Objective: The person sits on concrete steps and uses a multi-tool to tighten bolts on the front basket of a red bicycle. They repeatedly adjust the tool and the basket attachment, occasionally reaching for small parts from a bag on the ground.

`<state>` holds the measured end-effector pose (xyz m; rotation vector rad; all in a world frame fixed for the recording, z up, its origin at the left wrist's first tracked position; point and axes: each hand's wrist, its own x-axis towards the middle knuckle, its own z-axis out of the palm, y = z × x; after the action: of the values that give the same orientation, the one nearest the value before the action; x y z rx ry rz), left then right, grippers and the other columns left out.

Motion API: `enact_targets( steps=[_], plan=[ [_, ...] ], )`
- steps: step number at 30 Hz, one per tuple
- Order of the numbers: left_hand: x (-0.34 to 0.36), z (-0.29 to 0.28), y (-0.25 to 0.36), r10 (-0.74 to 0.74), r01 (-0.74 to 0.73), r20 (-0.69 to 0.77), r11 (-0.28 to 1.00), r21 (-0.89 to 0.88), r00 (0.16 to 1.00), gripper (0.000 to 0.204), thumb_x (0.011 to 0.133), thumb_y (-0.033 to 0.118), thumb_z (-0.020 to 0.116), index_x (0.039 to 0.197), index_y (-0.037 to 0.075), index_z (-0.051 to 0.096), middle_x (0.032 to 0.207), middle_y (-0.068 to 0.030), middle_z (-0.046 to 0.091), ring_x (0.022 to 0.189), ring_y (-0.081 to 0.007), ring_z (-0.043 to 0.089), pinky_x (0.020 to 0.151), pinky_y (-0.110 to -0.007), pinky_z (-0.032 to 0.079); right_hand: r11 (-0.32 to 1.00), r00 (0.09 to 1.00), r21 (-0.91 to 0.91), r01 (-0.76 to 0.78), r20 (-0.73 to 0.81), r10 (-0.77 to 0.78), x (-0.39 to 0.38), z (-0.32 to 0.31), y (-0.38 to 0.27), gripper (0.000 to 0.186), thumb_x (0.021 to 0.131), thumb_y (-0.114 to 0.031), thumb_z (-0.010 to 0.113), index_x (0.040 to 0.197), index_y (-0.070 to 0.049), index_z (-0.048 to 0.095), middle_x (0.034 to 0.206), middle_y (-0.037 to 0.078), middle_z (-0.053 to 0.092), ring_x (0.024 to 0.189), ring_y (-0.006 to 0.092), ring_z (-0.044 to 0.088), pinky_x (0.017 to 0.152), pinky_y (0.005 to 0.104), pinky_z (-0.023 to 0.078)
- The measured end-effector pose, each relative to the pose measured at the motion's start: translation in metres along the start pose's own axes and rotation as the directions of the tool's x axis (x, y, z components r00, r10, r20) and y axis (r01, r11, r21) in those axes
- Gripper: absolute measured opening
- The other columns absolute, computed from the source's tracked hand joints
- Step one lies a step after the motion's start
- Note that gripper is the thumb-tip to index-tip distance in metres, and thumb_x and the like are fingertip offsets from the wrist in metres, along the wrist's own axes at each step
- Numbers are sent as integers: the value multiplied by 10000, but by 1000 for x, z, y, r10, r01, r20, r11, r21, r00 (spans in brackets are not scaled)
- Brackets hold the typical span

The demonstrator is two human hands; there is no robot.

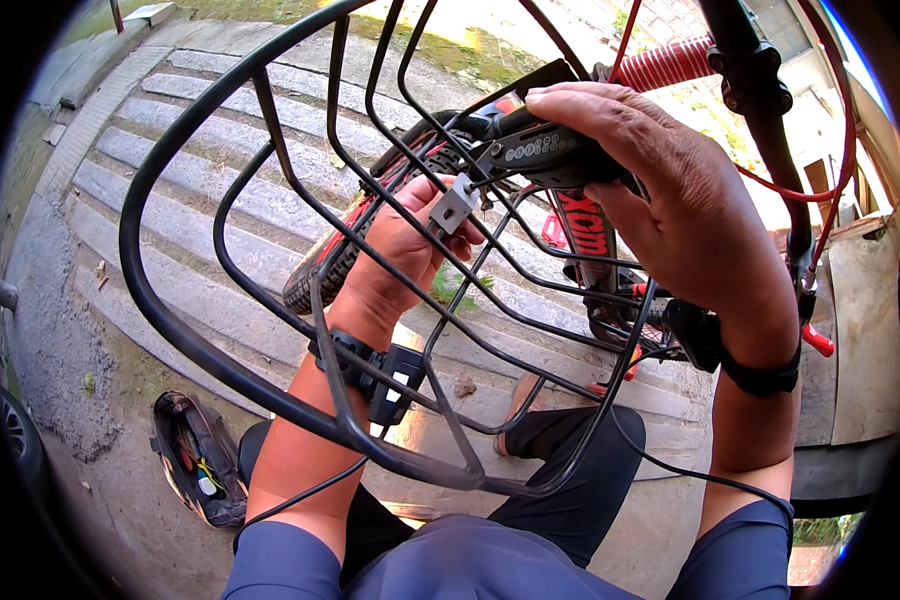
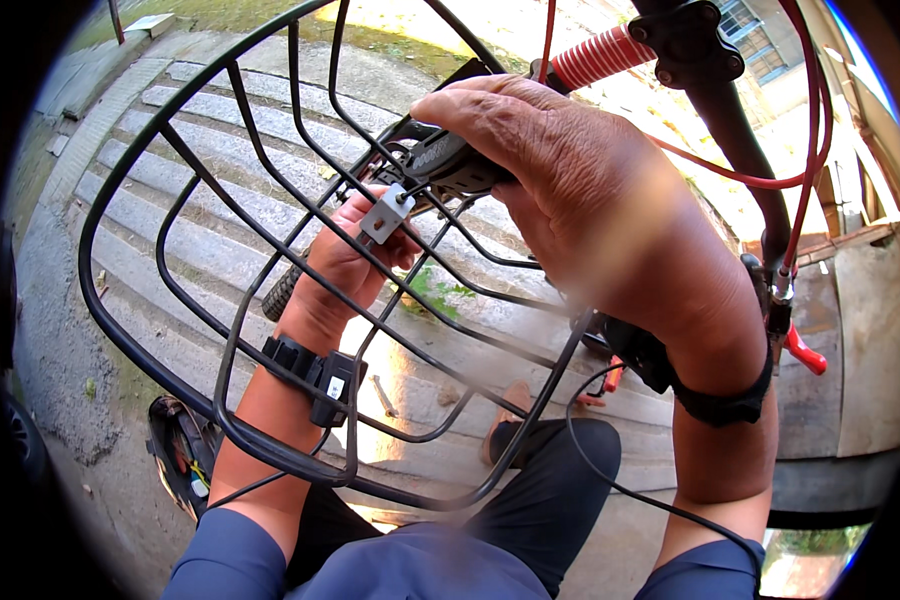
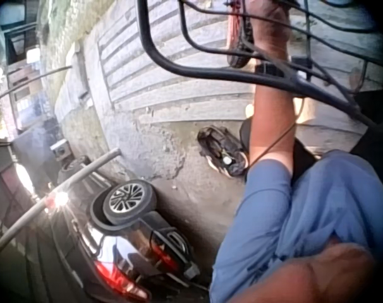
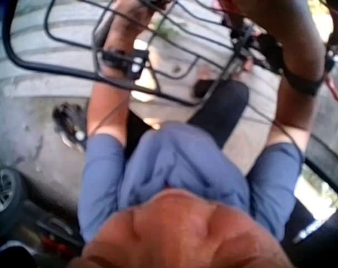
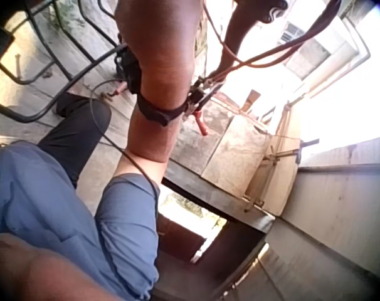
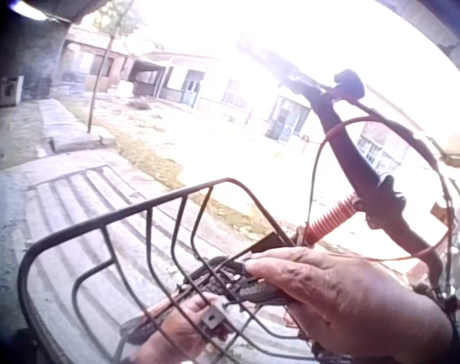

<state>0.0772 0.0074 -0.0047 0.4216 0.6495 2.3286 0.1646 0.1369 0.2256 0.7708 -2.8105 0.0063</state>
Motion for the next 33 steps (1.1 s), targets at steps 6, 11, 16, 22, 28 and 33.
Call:
enact_targets(
  steps=[6, 11, 16, 22, 28, 33],
  plan=[
    [0, 3, 2, 20, -20, -4, 997, 80, 1000, 134, 954, 196, 535, 1039, 91, 531, 798, -101, 654, 656, -194, 656, 563, -282, 514, 998, 999, -32, -52, 10, 52, -3, -1, -1, 597, 743, 97, 627, 1299, -95, 526, 1236, 120, 605, 1126, 338, 590, 930, 382, 503],
    [5, 10, 4, -10, 14, -38, 993, 118, 999, 126, 954, 223, 516, 968, 98, 510, 743, -99, 640, 606, -181, 633, 551, -262, 504, 1000, 1000, -29, -10, -29, 9, -5, 1, 4, 599, 755, 92, 631, 1306, -113, 521, 1213, 125, 613, 1070, 336, 615, 889, 384, 516],
    [-1, 7, -3, -33, 33, -19, 999, 7, 999, 159, 974, 257, 463, 993, 110, 522, 865, -81, 627, 751, -172, 642, 630, -270, 516, 983, 984, 73, -168, -47, 171, -8, 5, -2, 569, 785, 77, 629, 1305, -119, 506, 1106, 142, 635, 951, 325, 648, 819, 381, 519],
    [-4, 8, -2, -14, 14, 8, 998, 57, 1000, 166, 986, 278, 431, 1035, 138, 507, 893, -61, 621, 764, -140, 623, 636, -246, 499, 959, 959, -8, -282, 16, 282, -10, 4, -14, 373, 869, -95, 640, 1223, -88, 522, 943, 126, 627, 811, 266, 635, 730, 343, 499],
    [-3, 11, 0, -29, 30, -11, 996, 88, 1000, 166, 985, 285, 434, 1041, 147, 507, 874, -45, 632, 722, -120, 620, 596, -226, 481, 918, 937, 196, -345, 14, 350, -4, 11, -19, 363, 964, -360, 562, 1103, -25, 588, 879, 90, 584, 756, 170, 559, 695, 274, 453],
    [-4, 13, -2, -19, 20, -18, 998, 61, 1000, 171, 987, 287, 430, 1048, 147, 508, 872, -45, 634, 716, -121, 618, 574, -224, 467, 973, 973, 52, -225, -34, 227, -5, 10, -10, 266, 926, -205, 600, 1131, -36, 588, 991, 90, 578, 841, 168, 572, 680, 254, 452]
  ],
)
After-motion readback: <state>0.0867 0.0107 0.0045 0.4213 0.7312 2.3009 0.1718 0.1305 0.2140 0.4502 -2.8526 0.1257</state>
